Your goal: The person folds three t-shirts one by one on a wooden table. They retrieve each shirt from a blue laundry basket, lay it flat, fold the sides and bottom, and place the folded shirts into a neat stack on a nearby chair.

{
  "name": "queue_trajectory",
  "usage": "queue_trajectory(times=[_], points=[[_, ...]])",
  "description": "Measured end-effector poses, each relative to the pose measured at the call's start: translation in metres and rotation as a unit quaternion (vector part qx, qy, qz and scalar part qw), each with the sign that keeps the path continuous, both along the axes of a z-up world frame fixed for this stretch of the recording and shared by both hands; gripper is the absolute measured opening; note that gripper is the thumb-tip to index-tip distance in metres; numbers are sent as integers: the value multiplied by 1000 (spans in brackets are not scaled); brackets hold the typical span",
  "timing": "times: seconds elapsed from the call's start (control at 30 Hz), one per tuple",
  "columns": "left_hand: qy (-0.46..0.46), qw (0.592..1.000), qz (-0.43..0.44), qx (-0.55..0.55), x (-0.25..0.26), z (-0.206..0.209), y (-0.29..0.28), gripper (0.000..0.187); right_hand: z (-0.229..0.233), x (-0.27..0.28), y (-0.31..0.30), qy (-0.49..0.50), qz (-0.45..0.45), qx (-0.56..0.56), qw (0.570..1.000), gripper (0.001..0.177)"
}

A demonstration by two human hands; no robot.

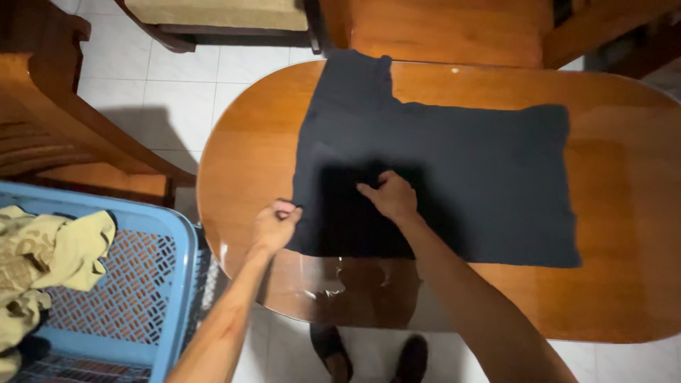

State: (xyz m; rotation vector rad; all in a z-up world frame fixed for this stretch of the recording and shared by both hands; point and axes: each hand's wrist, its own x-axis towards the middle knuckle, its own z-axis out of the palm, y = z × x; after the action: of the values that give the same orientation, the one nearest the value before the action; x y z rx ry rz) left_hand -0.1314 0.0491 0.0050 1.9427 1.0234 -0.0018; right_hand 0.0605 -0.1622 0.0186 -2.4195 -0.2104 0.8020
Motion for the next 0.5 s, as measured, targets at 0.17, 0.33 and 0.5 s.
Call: queue_trajectory(times=[0.17,0.33,0.5], points=[[-26,990,-94,104,64,-13,21,32,-23,6,4,-132,-103,105,980,39],[-152,953,-93,245,124,-26,23,50,-10,2,10,-29,-169,82,982,34],[-88,992,-12,-89,149,-30,24,23,2,8,20,-9,-139,6,990,33]])
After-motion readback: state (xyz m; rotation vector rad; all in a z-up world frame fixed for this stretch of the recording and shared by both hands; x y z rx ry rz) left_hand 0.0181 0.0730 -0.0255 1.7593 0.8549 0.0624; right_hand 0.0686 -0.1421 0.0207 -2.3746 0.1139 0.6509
